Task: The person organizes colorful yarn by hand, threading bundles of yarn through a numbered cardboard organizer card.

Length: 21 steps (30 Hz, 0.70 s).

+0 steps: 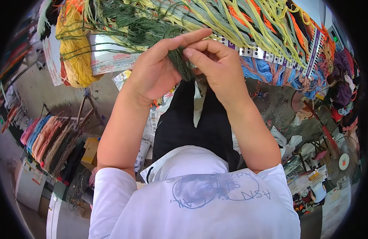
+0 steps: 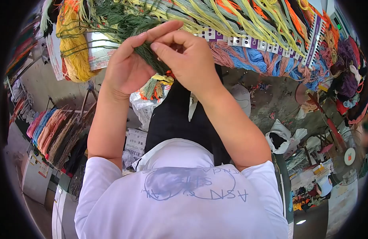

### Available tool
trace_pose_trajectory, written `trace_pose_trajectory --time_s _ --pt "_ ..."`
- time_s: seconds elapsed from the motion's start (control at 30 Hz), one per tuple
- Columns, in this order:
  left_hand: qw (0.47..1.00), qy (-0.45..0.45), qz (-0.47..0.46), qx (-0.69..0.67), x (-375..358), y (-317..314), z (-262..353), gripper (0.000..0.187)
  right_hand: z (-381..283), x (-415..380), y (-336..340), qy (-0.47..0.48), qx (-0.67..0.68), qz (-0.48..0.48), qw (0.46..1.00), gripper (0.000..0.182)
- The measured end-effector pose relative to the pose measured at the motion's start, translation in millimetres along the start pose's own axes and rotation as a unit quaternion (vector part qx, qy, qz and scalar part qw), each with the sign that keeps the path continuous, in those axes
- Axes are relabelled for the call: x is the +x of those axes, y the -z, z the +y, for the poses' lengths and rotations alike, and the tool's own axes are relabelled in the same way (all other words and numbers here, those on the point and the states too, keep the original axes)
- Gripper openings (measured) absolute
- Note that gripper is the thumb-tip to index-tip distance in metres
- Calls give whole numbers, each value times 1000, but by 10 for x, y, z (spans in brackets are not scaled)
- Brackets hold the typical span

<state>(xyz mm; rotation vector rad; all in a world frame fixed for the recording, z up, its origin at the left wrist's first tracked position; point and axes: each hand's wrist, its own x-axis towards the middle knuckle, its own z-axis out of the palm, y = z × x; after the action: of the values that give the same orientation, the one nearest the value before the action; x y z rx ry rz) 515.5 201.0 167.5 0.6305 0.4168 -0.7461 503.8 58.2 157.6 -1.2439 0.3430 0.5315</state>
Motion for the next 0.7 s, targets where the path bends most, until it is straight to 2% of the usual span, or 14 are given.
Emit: trace_pose_trajectory --time_s 0.03,0.2,0.27,0.37,0.6,0.67,0.7 --pt "999 13 8 -44 -12 -2 9 49 -8 2 5 1 8 -5 1000 7" --pt "998 23 8 -57 -27 60 50 51 -20 -9 11 -4 52 -20 998 8" --pt "997 36 -41 -56 -44 109 74 57 -22 -9 16 -13 69 -32 997 9" --pt "995 38 -68 -65 -56 185 77 56 -22 -9 12 -11 69 -38 997 10" --pt "998 31 -3 -50 -84 90 104 51 -14 -22 20 -22 94 -53 994 14" --pt "988 6 63 143 -128 28 88 44 -6 -27 9 -18 87 -51 995 15" --pt "988 6 63 143 -119 41 55 44 1 -28 4 -6 91 -44 995 14"
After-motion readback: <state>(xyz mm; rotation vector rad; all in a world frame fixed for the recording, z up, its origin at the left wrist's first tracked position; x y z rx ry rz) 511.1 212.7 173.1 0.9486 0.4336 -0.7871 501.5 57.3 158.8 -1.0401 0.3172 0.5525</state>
